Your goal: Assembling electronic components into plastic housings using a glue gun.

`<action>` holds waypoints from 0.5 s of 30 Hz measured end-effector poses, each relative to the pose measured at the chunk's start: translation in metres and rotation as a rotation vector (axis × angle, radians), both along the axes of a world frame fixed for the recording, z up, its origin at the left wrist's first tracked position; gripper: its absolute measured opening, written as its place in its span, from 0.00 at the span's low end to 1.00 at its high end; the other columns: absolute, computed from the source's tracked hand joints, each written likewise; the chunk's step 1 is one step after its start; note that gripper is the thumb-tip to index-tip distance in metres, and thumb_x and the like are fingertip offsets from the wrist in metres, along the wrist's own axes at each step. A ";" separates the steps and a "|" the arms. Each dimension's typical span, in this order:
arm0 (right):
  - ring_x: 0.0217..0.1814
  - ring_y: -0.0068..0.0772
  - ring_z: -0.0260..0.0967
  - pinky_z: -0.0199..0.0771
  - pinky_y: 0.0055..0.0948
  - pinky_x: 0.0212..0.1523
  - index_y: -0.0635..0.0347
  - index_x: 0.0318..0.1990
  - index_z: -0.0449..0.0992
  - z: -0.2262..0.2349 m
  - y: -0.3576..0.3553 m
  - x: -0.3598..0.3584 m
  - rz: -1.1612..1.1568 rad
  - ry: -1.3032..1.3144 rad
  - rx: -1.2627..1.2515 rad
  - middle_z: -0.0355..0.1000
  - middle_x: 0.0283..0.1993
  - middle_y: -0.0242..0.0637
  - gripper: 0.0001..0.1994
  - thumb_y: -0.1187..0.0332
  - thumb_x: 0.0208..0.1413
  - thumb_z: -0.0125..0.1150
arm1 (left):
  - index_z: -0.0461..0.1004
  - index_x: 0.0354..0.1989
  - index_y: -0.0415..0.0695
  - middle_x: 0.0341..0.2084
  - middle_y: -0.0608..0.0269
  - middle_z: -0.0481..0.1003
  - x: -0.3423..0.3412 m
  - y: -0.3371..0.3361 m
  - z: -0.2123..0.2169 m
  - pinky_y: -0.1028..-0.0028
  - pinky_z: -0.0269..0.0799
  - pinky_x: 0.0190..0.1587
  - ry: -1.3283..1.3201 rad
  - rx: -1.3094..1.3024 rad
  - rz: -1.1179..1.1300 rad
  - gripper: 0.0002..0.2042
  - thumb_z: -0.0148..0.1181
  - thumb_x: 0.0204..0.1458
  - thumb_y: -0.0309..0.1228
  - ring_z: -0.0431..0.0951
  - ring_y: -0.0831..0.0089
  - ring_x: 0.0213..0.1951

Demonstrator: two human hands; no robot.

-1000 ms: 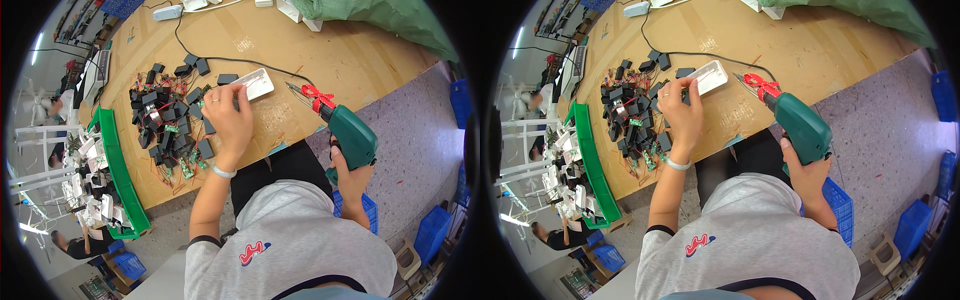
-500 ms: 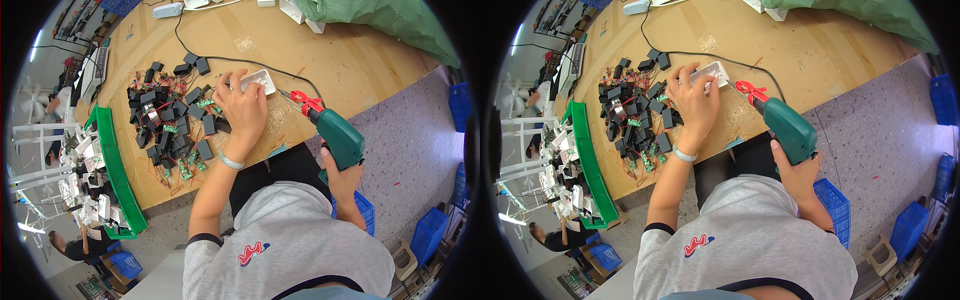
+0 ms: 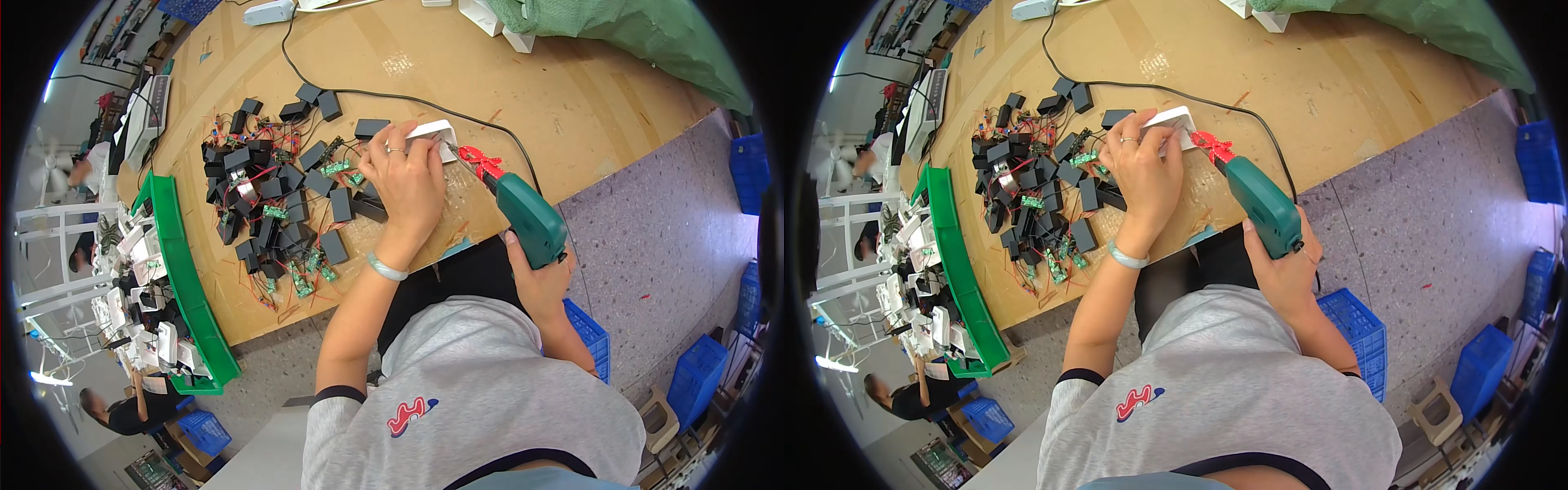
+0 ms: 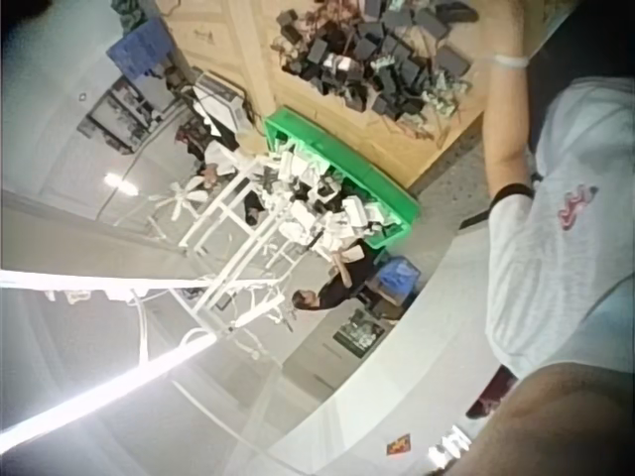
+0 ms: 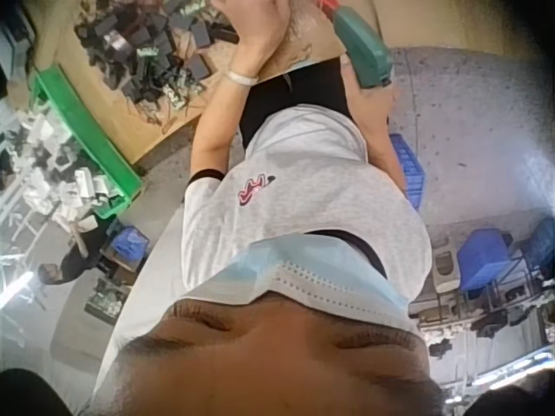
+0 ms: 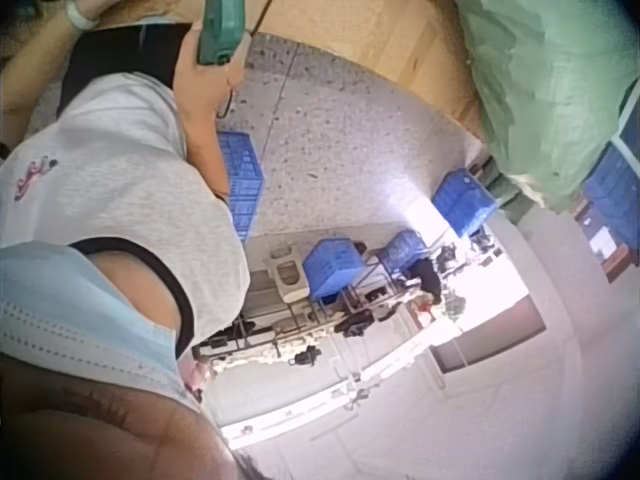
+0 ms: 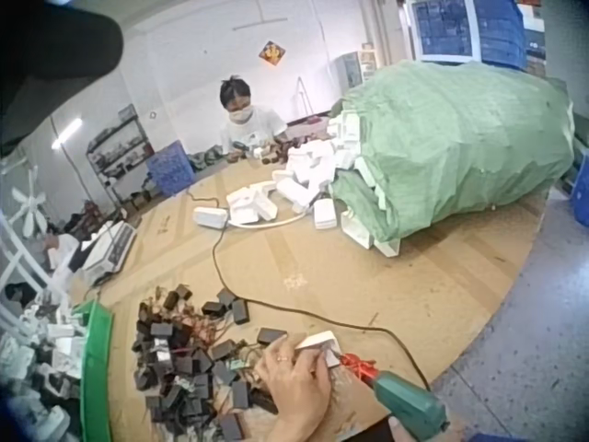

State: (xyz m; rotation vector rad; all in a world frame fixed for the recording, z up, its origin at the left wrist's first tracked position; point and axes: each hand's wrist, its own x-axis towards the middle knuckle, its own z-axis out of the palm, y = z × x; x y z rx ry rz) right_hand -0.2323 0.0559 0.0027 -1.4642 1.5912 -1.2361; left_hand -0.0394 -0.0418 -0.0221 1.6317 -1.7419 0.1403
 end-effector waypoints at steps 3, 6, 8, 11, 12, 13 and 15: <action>0.39 0.27 0.78 0.76 0.28 0.43 0.66 0.45 0.81 -0.006 0.000 0.001 -0.001 -0.007 0.029 0.81 0.39 0.38 0.11 0.73 0.56 0.71 | 0.81 0.31 0.43 0.50 0.60 0.77 0.001 0.000 0.000 0.52 0.54 0.58 -0.009 -0.003 -0.005 0.03 0.68 0.51 0.28 0.69 0.52 0.58; 0.39 0.28 0.78 0.76 0.29 0.43 0.66 0.46 0.81 -0.010 -0.002 0.003 0.009 -0.001 0.028 0.81 0.39 0.39 0.11 0.72 0.56 0.71 | 0.81 0.31 0.44 0.50 0.61 0.77 0.003 0.000 0.000 0.52 0.54 0.58 -0.010 -0.004 -0.011 0.03 0.68 0.51 0.28 0.69 0.52 0.57; 0.35 0.25 0.72 0.73 0.26 0.39 0.65 0.44 0.78 -0.011 -0.004 0.006 0.027 0.026 -0.050 0.77 0.35 0.37 0.10 0.75 0.56 0.70 | 0.81 0.32 0.44 0.50 0.61 0.77 0.003 0.000 0.000 0.52 0.54 0.58 -0.015 -0.009 -0.013 0.03 0.67 0.51 0.28 0.69 0.52 0.57; 0.35 0.26 0.73 0.74 0.26 0.40 0.65 0.45 0.77 -0.012 -0.006 0.008 0.037 0.023 -0.073 0.77 0.35 0.37 0.11 0.75 0.56 0.69 | 0.81 0.32 0.44 0.50 0.61 0.76 0.003 0.000 0.000 0.52 0.54 0.58 -0.017 -0.002 -0.017 0.03 0.67 0.51 0.28 0.69 0.53 0.57; 0.35 0.26 0.73 0.74 0.26 0.40 0.65 0.45 0.77 -0.011 -0.006 0.009 0.038 0.024 -0.073 0.77 0.35 0.37 0.11 0.75 0.56 0.69 | 0.81 0.32 0.44 0.50 0.61 0.76 0.003 0.001 0.000 0.52 0.54 0.58 -0.017 -0.002 -0.016 0.03 0.67 0.51 0.28 0.69 0.53 0.57; 0.35 0.26 0.73 0.74 0.26 0.40 0.65 0.46 0.77 -0.010 -0.007 0.010 0.033 0.032 -0.072 0.77 0.36 0.38 0.11 0.76 0.56 0.69 | 0.81 0.32 0.45 0.50 0.62 0.76 0.004 0.001 0.001 0.52 0.54 0.58 -0.016 0.000 -0.019 0.03 0.67 0.52 0.28 0.69 0.53 0.58; 0.36 0.26 0.73 0.74 0.26 0.41 0.65 0.46 0.77 -0.011 -0.007 0.010 0.027 0.041 -0.070 0.77 0.36 0.38 0.11 0.76 0.56 0.69 | 0.81 0.32 0.45 0.51 0.62 0.76 0.004 0.001 0.001 0.52 0.54 0.58 -0.014 0.002 -0.021 0.02 0.67 0.52 0.28 0.69 0.53 0.58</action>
